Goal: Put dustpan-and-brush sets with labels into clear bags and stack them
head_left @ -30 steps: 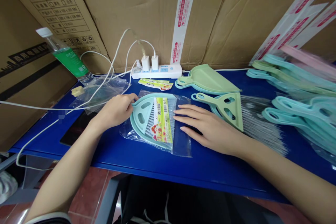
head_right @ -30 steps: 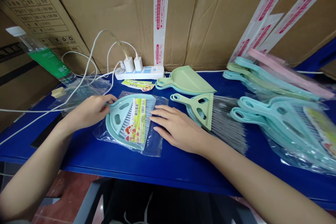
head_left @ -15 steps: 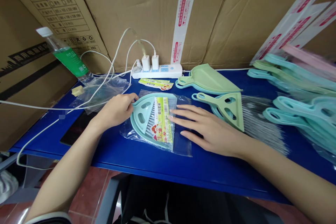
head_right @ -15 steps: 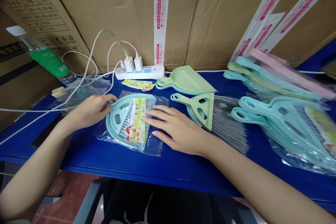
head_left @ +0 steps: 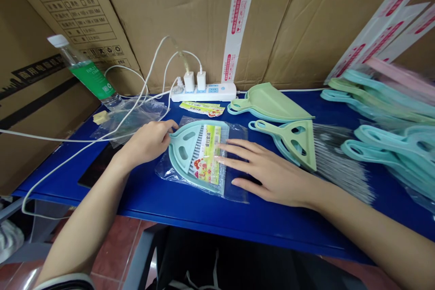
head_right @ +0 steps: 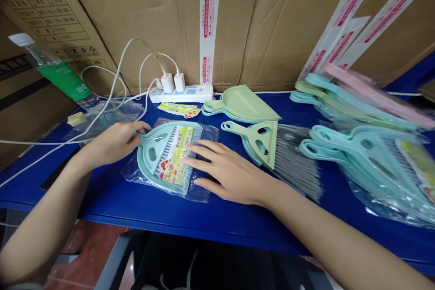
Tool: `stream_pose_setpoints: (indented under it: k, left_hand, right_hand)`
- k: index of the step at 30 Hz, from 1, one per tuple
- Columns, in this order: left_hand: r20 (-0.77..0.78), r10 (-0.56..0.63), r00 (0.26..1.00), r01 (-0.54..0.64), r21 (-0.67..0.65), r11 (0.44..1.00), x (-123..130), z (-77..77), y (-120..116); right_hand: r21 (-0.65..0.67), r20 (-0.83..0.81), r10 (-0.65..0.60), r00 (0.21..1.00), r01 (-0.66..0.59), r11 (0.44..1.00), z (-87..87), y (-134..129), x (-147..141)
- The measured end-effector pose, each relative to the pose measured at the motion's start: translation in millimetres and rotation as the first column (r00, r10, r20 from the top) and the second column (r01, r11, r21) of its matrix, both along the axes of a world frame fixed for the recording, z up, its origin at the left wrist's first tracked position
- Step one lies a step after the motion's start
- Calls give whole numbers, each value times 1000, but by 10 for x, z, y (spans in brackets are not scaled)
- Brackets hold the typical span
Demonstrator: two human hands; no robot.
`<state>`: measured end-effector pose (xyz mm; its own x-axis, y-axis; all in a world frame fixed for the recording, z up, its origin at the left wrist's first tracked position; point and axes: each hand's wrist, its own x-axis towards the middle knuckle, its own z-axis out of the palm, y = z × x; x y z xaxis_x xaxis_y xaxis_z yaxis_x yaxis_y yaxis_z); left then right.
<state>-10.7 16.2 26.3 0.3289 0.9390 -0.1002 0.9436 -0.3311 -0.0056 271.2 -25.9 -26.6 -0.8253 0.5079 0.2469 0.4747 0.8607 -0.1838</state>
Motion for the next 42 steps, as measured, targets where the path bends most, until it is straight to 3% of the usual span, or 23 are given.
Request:
stream_pose_setpoints:
  k: [8,17,29,42]
  left_hand:
    - [-30,23,999,-24,-63,998,-39,42,-3]
    - [-154,20,988,-26,-40,999,-51,16,13]
    - [-246,58,967,-54,24,998,7,32,-23]
    - [-256,79,964,-84,-8,996,27,46,-30]
  right_hand:
    - [-103,84,-138,987,147,984,-32,-3,34]
    - [-182,113,-164,980,183,966,-2,-10,14]
    - [-117,75,-149,986,157,981,15,-21,-6]
    - [-81,50,-171,984,175,981,26,-42,-28]
